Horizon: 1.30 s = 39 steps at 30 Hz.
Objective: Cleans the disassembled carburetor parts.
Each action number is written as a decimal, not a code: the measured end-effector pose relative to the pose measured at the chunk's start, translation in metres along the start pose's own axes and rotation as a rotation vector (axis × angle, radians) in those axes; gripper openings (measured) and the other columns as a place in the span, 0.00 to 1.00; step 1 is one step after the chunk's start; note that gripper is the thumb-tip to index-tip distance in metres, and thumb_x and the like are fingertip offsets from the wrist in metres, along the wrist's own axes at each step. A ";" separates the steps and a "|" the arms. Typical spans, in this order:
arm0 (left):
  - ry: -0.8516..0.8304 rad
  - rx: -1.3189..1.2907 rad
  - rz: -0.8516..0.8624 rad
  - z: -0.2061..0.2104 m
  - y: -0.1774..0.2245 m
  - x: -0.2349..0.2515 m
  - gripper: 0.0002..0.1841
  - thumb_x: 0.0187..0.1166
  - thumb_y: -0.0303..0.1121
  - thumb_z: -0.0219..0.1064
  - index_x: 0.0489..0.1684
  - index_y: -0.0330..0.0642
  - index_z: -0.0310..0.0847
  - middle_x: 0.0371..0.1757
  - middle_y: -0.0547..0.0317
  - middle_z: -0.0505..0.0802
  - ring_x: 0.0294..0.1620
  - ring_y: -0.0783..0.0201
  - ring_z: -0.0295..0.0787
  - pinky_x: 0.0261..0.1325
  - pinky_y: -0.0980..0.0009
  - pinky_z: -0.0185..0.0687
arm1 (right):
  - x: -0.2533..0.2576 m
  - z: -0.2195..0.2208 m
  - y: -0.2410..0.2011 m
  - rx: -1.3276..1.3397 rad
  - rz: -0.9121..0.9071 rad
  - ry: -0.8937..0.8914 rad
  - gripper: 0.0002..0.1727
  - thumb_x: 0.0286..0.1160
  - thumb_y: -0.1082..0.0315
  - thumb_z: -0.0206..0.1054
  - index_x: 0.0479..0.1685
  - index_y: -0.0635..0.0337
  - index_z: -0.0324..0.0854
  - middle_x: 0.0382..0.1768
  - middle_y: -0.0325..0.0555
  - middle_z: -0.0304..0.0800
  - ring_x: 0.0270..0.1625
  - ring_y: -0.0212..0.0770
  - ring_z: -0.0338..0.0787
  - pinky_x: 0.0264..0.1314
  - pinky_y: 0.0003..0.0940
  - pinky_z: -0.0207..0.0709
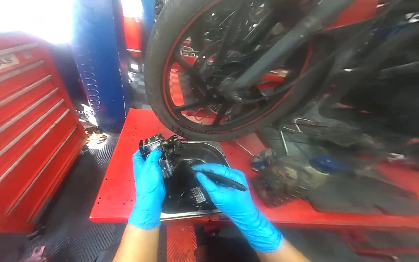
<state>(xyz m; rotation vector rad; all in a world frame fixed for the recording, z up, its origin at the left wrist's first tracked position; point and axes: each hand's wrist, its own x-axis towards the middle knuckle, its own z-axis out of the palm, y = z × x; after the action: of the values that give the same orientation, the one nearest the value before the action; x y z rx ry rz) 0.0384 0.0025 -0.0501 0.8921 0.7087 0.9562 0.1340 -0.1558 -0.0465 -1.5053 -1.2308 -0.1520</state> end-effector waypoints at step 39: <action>-0.033 -0.068 -0.294 0.005 -0.005 -0.002 0.17 0.86 0.47 0.52 0.61 0.50 0.78 0.53 0.51 0.90 0.53 0.50 0.89 0.49 0.41 0.84 | -0.006 -0.025 0.003 0.311 0.045 -0.017 0.08 0.73 0.76 0.74 0.47 0.64 0.93 0.49 0.47 0.97 0.50 0.41 0.96 0.57 0.37 0.93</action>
<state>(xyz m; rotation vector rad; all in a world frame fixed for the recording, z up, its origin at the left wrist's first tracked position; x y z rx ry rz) 0.0436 -0.0018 -0.0516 0.7191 0.7516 0.6981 0.1456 -0.1784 -0.0432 -1.2639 -1.1733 0.0795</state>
